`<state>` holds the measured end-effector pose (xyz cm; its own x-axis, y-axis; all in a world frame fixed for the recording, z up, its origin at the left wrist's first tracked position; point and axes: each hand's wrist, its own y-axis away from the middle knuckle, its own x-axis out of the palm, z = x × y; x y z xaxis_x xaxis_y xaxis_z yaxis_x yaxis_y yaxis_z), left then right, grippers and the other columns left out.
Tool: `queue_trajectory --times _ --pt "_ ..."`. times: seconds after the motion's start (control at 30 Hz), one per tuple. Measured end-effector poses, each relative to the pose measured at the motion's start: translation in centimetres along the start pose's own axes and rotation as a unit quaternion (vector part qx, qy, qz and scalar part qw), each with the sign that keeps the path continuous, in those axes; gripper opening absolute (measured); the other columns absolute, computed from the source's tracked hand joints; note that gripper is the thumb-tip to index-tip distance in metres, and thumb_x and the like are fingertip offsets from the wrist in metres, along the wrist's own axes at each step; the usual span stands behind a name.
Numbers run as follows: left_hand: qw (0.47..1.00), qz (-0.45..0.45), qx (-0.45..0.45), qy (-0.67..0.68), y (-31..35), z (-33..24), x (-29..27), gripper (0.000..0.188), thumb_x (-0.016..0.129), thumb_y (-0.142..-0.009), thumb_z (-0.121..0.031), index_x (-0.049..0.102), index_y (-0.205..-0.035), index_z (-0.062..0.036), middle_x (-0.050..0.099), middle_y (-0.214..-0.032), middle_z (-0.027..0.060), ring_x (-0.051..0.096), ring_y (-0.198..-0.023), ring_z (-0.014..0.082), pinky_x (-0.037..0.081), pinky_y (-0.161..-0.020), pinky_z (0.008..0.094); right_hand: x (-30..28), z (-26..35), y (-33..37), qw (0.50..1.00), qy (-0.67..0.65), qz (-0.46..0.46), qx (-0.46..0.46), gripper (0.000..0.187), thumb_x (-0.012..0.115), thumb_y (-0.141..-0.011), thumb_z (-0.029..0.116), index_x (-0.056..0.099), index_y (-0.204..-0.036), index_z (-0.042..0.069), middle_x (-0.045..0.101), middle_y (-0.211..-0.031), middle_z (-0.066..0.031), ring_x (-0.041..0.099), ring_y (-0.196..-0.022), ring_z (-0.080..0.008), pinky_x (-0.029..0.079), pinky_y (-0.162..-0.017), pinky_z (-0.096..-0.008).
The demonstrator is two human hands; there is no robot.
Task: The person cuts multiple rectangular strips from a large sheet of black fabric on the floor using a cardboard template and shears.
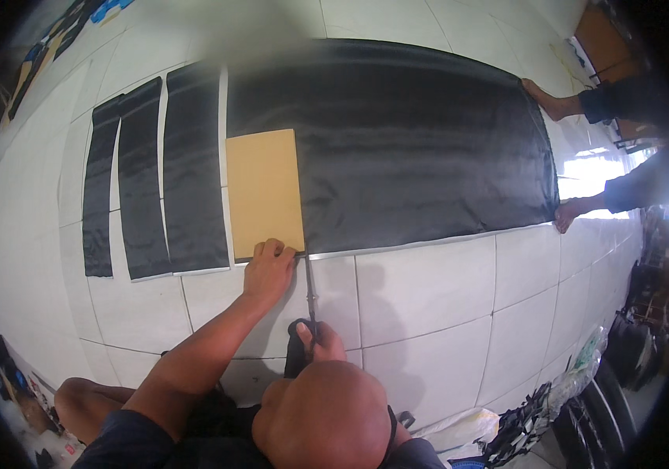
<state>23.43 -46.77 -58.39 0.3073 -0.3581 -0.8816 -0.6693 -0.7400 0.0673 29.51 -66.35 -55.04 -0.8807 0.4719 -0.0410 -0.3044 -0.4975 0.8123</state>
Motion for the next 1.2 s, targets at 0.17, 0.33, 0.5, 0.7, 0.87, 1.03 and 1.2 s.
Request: queue_trajectory --times 0.17,0.33,0.5,0.7,0.87,1.03,1.2 --pt "1.000 -0.004 -0.016 0.026 0.3 0.2 -0.4 0.015 0.069 -0.085 -0.015 0.071 -0.099 -0.0103 0.059 -0.107 0.0120 0.058 -0.104 0.0345 0.056 -0.083 0.0437 0.4 0.6 -1.5 1.000 0.000 0.011 -0.015 0.048 0.068 -0.097 0.049 0.057 -0.089 0.003 0.052 -0.066 -0.0016 0.049 -0.057 -0.0112 0.039 -0.052 -0.0294" --pt "0.999 -0.024 0.004 0.020 0.4 0.3 0.0 0.014 0.069 -0.086 -0.015 0.071 -0.098 -0.0103 0.059 -0.107 0.0129 0.058 -0.103 0.0354 0.057 -0.079 0.0436 0.4 -0.1 -1.9 0.999 0.041 -0.013 -0.032 0.048 0.067 -0.098 0.048 0.056 -0.085 0.004 0.050 -0.063 0.0007 0.047 -0.055 -0.0105 0.038 -0.050 -0.0292" --pt "0.999 -0.026 -0.001 0.032 0.6 0.3 0.1 0.014 0.069 -0.086 -0.015 0.070 -0.099 -0.0103 0.059 -0.108 0.0133 0.057 -0.104 0.0355 0.057 -0.079 0.0440 0.3 0.2 -2.6 0.995 0.064 -0.028 -0.078 0.046 0.066 -0.099 0.045 0.054 -0.081 0.005 0.050 -0.061 0.0009 0.047 -0.053 -0.0097 0.038 -0.049 -0.0285" --pt "0.999 -0.025 -0.003 0.043 0.5 0.4 0.0 0.013 0.068 -0.088 -0.016 0.070 -0.099 -0.0101 0.058 -0.108 0.0132 0.057 -0.104 0.0359 0.056 -0.080 0.0443 0.9 0.9 -3.7 0.993 0.075 -0.032 -0.081 0.046 0.066 -0.100 0.045 0.054 -0.082 0.004 0.050 -0.060 0.0001 0.048 -0.052 -0.0103 0.040 -0.050 -0.0290" --pt "0.999 -0.006 -0.013 0.049 0.6 0.2 -0.2 0.016 0.069 -0.087 -0.016 0.069 -0.102 -0.0093 0.058 -0.109 0.0137 0.057 -0.105 0.0368 0.055 -0.088 0.0467 0.4 2.0 -3.0 0.994 0.089 -0.024 -0.066 0.045 0.066 -0.099 0.045 0.057 -0.085 0.003 0.051 -0.062 -0.0003 0.048 -0.052 -0.0103 0.040 -0.050 -0.0292" --pt "0.995 0.084 0.061 0.011 1.2 0.8 -0.7 0.047 0.071 -0.085 -0.031 0.061 -0.127 -0.0122 0.053 -0.124 0.0222 0.050 -0.122 0.0430 0.035 -0.112 0.0633 -0.3 5.7 -0.9 0.998 -0.063 0.010 0.015 0.046 0.067 -0.098 0.047 0.058 -0.082 0.005 0.053 -0.063 -0.0017 0.050 -0.053 -0.0121 0.041 -0.052 -0.0290" --pt "0.985 0.117 0.116 -0.041 2.4 1.7 -0.8 0.063 0.068 -0.087 -0.040 0.052 -0.144 -0.0168 0.045 -0.139 0.0299 0.041 -0.134 0.0481 0.025 -0.115 0.0674 -1.5 8.2 -0.5 0.998 0.016 0.044 0.052 0.054 0.065 -0.097 0.053 0.060 -0.081 0.002 0.057 -0.064 -0.0040 0.054 -0.054 -0.0153 0.043 -0.052 -0.0312"
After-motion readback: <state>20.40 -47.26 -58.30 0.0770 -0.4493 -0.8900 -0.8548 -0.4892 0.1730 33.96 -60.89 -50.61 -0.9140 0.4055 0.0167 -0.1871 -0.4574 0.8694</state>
